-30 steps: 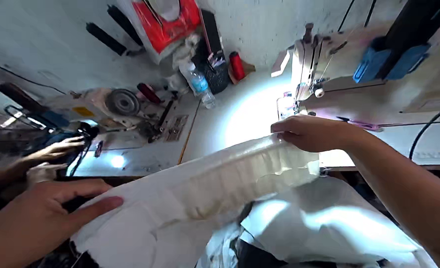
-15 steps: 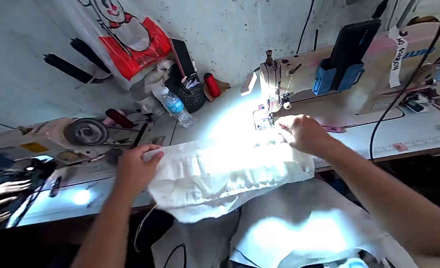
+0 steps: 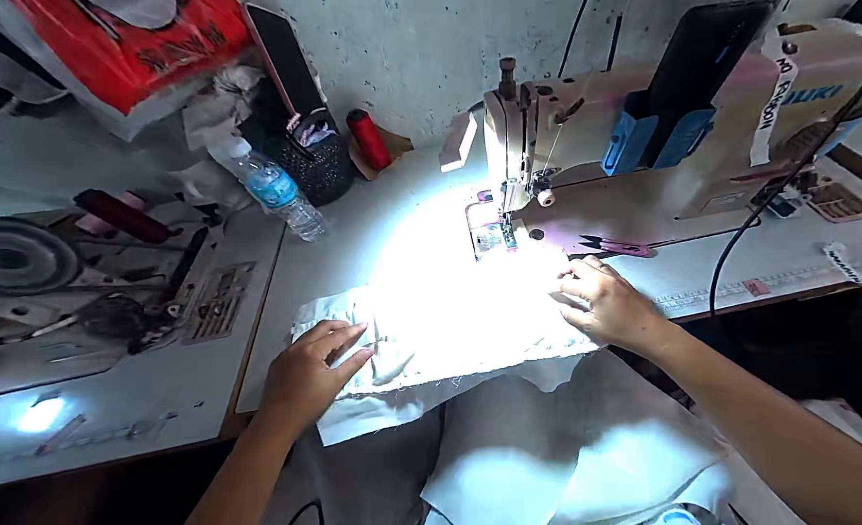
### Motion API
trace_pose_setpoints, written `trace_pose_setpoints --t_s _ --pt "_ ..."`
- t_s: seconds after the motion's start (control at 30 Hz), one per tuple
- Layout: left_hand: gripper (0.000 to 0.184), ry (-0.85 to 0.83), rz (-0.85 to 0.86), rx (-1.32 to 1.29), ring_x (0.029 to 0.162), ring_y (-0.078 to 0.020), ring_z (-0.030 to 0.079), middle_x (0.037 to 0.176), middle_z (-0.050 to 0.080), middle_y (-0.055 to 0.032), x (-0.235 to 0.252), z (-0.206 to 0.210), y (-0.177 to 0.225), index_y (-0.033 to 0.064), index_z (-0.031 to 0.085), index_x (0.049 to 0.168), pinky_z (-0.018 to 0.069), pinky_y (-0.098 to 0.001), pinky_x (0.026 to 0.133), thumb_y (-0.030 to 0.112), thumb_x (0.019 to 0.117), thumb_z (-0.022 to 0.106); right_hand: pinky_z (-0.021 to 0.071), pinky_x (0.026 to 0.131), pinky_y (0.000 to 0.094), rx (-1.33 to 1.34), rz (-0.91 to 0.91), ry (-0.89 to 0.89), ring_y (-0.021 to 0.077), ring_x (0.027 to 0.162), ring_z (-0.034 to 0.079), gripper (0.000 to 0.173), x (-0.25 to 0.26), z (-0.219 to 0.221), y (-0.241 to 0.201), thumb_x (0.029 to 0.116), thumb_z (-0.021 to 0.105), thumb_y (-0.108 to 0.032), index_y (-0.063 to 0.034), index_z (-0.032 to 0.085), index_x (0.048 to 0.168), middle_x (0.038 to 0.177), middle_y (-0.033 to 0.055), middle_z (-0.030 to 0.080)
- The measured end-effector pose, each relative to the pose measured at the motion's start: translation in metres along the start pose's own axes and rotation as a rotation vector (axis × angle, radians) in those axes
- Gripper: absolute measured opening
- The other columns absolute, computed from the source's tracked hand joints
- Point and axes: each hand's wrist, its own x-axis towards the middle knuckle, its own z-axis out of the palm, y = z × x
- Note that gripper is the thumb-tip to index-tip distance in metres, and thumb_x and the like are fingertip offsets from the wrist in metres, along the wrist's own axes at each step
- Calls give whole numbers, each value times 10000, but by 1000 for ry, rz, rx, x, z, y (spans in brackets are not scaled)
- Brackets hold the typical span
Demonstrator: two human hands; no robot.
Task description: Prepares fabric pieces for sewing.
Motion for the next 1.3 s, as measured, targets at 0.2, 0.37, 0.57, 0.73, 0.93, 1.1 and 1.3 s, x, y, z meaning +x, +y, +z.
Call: trace_pose_setpoints --t_s 0.2,0.37,0.57,0.73,0.93,1.1,1.3 --pt "232 -33 37 17 919 -316 699 1002 739 -111 25 -5 -7 68 772 939 524 -597 781 255 942 635 488 915 476 182 130 67 222 912 661 197 14 -7 -6 998 515 -123 -43 692 1025 915 79 688" --pt "294 -116 -84 -55 730 -377 640 804 622 -201 51 -16 -4 -38 597 1073 498 -603 649 206 1080 433 538 677 501 183 370 30 261 762 663 103 30 -16 -9 1017 543 -74 -58 644 1034 833 110 657" --pt "185 -129 -66 236 803 -435 678 815 669 -208 82 9 -19 12 637 1051 495 -652 774 182 1055 565 544 753 561 82 444 -18 340 853 690 112 37 5 -2 969 576 -42 -12 659 1038 879 166 684" --pt "413 145 145 329 1104 -487 614 1111 658 -276 73 16 -10 -44 668 1106 404 -652 1004 255 1075 385 555 723 538 -30 449 65 335 826 706 128 33 17 0 1004 572 -98 -26 637 1087 889 159 691" --pt "310 138 454 64 901 -328 718 933 744 -143 52 50 78 57 772 962 571 -497 796 246 1019 533 535 937 492 -251 77 295 355 1100 670 194 32 30 -51 932 612 -45 -8 750 1064 1158 197 706" --pt "456 -118 298 -154 1214 -285 596 1239 687 -67 69 68 60 206 732 1246 402 -575 1070 503 949 556 536 953 478 149 -174 -185 281 1205 648 388 51 57 -70 1005 520 -31 -120 656 1357 1369 80 655" --pt "853 -297 258 70 1550 -339 275 1586 478 -46 62 51 31 295 526 1520 76 -762 1177 832 922 241 298 1184 507 112 -80 -315 200 1508 356 485 47 55 -54 1085 353 -297 -340 461 1556 1648 -54 380"
